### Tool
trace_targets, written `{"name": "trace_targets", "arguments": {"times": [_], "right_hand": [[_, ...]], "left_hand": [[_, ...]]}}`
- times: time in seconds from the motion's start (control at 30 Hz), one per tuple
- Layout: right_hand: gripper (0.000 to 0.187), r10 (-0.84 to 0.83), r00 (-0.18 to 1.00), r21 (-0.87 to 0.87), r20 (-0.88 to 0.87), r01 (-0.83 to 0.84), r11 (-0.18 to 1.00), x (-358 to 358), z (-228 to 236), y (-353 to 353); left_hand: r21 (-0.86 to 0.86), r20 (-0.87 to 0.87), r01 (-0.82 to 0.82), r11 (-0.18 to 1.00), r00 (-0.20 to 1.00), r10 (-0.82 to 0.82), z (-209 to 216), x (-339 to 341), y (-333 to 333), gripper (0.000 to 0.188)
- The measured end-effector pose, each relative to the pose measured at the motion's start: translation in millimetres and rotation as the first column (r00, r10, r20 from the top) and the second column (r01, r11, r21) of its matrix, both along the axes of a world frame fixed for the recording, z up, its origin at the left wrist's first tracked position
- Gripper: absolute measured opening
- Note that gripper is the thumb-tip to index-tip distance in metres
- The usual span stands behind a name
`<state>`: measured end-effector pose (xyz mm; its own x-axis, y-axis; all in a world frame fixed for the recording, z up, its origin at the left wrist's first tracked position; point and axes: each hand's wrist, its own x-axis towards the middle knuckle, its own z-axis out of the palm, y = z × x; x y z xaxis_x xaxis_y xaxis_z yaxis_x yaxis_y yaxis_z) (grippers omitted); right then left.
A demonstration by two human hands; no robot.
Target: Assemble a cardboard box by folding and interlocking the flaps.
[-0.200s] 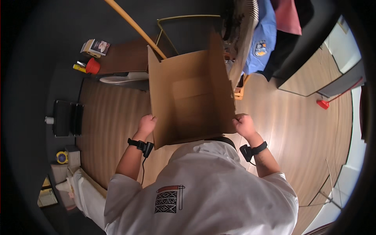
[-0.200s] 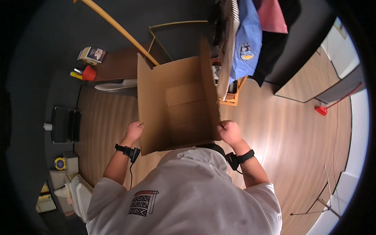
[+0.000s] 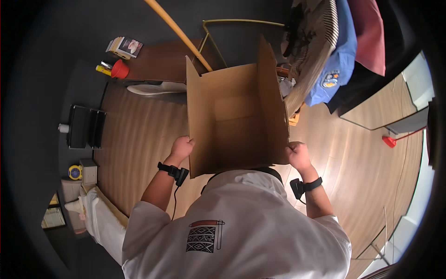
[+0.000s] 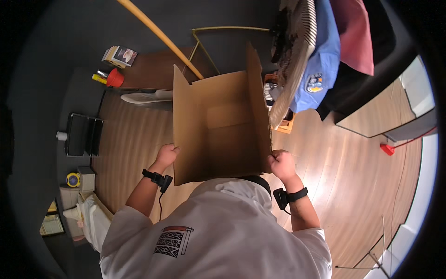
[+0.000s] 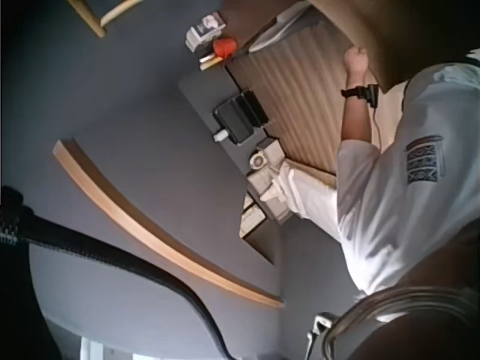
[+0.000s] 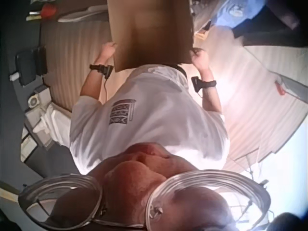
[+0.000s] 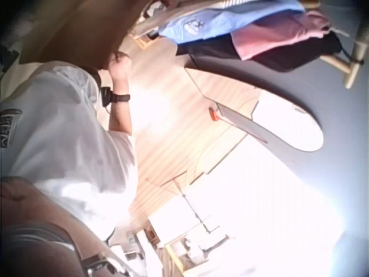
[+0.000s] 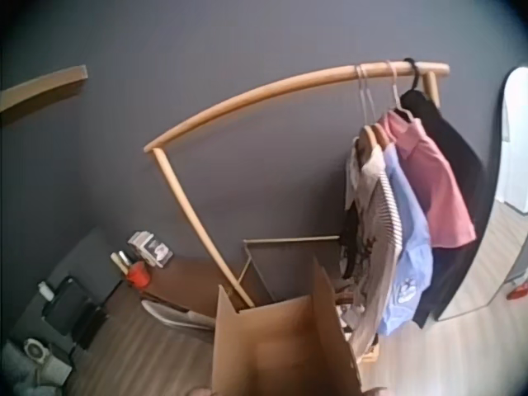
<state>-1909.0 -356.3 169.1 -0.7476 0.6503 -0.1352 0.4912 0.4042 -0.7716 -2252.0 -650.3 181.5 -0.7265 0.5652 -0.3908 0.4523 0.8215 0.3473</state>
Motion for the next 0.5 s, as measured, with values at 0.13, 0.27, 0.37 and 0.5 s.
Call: {"name": "trace_targets", "arguments": {"times": [0.13, 0.27, 0.37, 0.5], "right_hand": [[0.02, 0.023, 0.999, -0.006, 0.043, -0.023, 1.0, -15, 3, 1], [0.019, 0.093, 0.996, 0.02, -0.02, -0.092, 0.996, -27, 4, -17], [0.018, 0.148, 0.989, 0.028, -0.007, -0.148, 0.989, -35, 5, -41], [0.015, 0.153, 0.986, 0.026, -0.066, -0.152, 0.988, -44, 7, -84]], "left_hand": [[-0.047, -0.033, 0.022, 0.999, 0.999, -0.023, 0, -7, -11, 0.036], [0.055, -0.011, -0.042, 0.998, 0.999, 0.042, -12, -14, -42, 0.034], [0.107, 0.024, -0.062, 0.992, 0.998, 0.059, -21, -18, -74, 0.036], [0.109, 0.02, -0.051, 0.993, 0.999, 0.049, -28, -25, -119, 0.035]]}}
